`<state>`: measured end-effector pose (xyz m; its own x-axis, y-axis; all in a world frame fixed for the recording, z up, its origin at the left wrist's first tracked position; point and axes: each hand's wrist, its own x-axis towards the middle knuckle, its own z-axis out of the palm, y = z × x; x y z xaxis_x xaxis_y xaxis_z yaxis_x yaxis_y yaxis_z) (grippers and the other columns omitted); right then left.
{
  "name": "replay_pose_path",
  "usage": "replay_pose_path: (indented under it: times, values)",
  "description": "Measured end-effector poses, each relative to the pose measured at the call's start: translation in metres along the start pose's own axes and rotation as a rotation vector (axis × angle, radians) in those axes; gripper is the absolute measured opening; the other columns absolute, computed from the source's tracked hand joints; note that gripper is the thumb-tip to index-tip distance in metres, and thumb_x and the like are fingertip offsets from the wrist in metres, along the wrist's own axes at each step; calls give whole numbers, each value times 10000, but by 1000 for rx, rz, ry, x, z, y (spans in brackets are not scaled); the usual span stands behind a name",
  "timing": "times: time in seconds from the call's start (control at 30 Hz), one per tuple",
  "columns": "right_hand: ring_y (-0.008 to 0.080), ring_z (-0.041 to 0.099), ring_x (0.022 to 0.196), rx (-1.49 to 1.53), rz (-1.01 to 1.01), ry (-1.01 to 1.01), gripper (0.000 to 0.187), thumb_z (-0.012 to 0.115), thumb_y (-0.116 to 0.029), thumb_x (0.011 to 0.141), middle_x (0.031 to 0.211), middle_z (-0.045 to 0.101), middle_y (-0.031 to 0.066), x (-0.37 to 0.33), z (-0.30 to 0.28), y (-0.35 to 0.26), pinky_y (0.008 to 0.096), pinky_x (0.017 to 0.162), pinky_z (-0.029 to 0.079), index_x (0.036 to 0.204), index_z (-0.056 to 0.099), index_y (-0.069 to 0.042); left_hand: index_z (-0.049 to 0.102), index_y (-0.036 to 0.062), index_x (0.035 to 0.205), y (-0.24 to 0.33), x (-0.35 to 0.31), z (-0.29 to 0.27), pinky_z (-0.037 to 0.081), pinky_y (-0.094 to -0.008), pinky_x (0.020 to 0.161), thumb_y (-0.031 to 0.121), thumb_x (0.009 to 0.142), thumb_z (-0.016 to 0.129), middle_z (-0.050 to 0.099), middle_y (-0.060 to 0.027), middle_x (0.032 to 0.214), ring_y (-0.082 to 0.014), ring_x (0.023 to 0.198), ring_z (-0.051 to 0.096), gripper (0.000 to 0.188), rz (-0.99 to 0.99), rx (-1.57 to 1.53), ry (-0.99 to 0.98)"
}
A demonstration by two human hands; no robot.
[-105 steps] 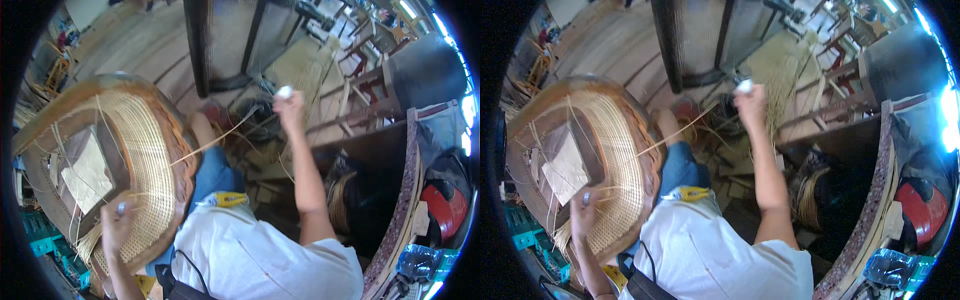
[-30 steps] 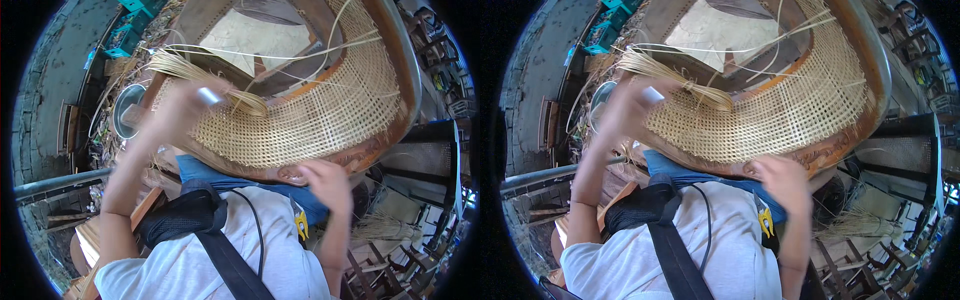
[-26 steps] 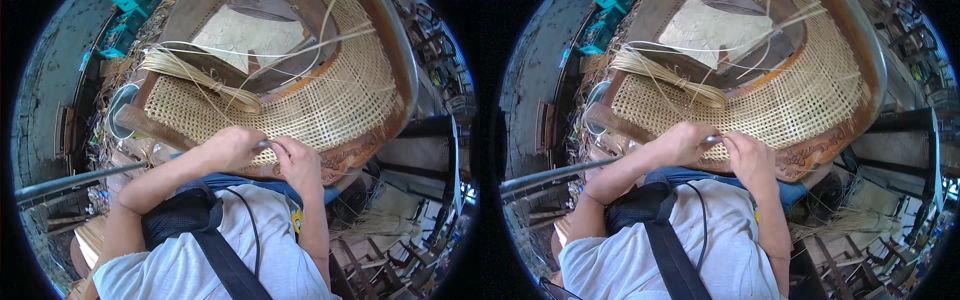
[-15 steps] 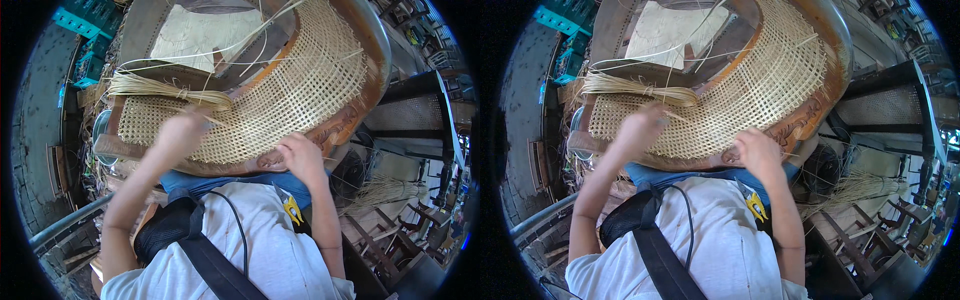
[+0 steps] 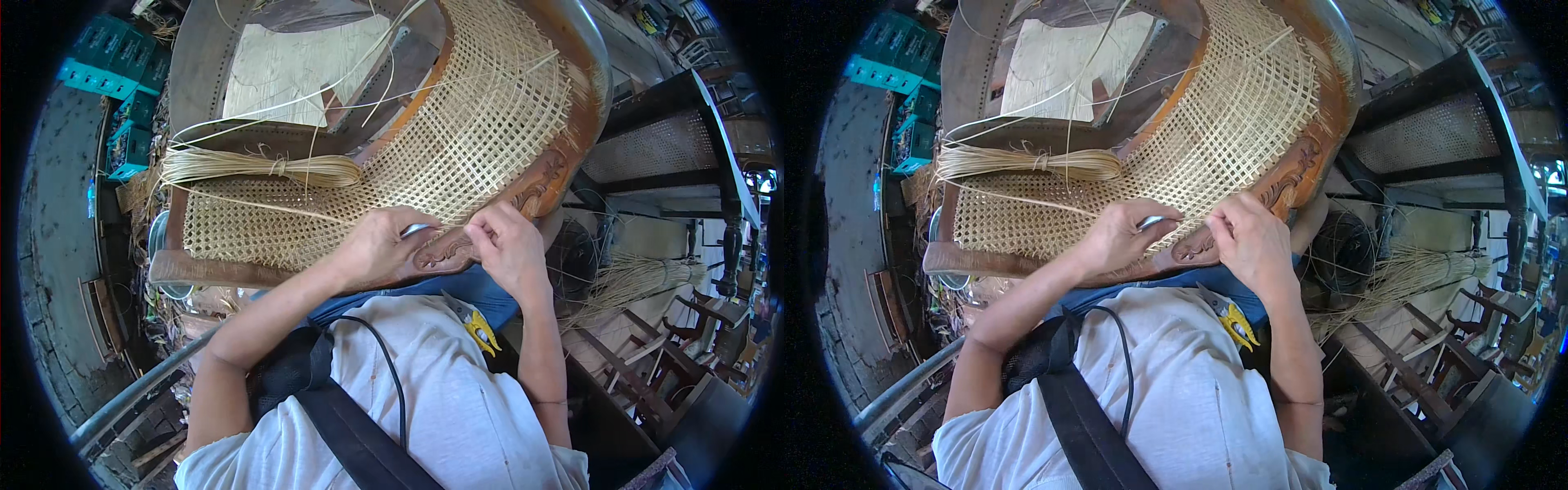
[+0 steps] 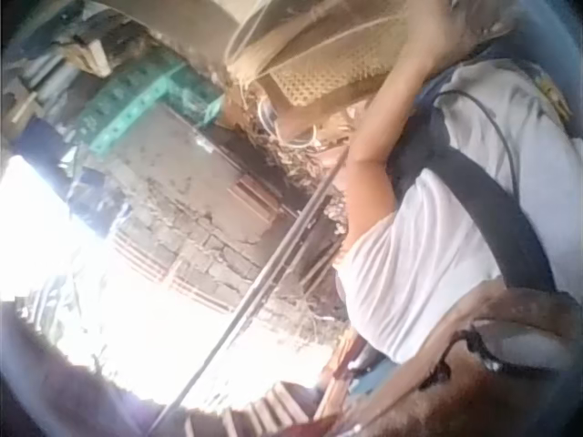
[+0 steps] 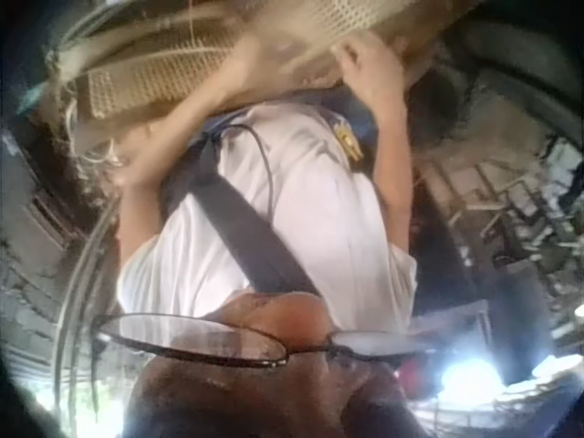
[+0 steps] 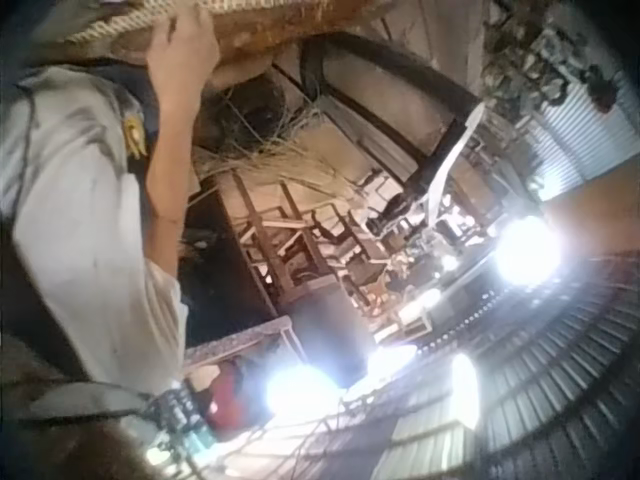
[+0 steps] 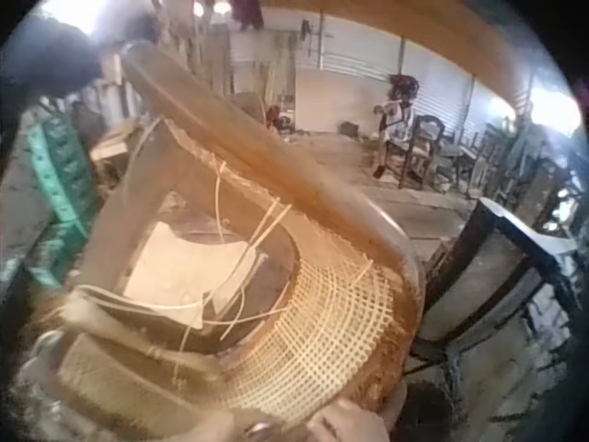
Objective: Repairing and weaving the rattan mesh on a wooden chair back.
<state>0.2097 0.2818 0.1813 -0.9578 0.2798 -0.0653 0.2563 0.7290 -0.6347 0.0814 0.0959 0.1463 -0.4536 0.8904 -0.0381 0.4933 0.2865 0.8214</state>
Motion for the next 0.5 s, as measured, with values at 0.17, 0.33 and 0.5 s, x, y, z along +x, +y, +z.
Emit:
replay_pose_path:
  times: [0.17,0.33,0.5]
  values:
    - [236,641,635,-4,7,316,110,693,-143,836,800,599,73,2,21,-5,370,593,508,827,609,-72,664,-12,1049,-9,7,14,540,-251,671,57,937,592,682,-70,892,-115,734,648,150,-228,-562,-43]
    - [202,650,642,106,131,438,124,690,-139,844,766,640,85,10,51,12,314,586,512,874,624,-38,636,-13,1031,-29,19,23,542,-240,695,62,948,579,655,-42,900,-121,762,641,126,-474,-1009,-13]
    - [100,621,714,623,267,36,196,638,-135,917,796,647,24,0,97,4,267,615,504,980,611,49,609,97,898,-49,45,52,439,-260,533,188,946,598,573,12,749,-84,655,533,104,-743,-1172,285]
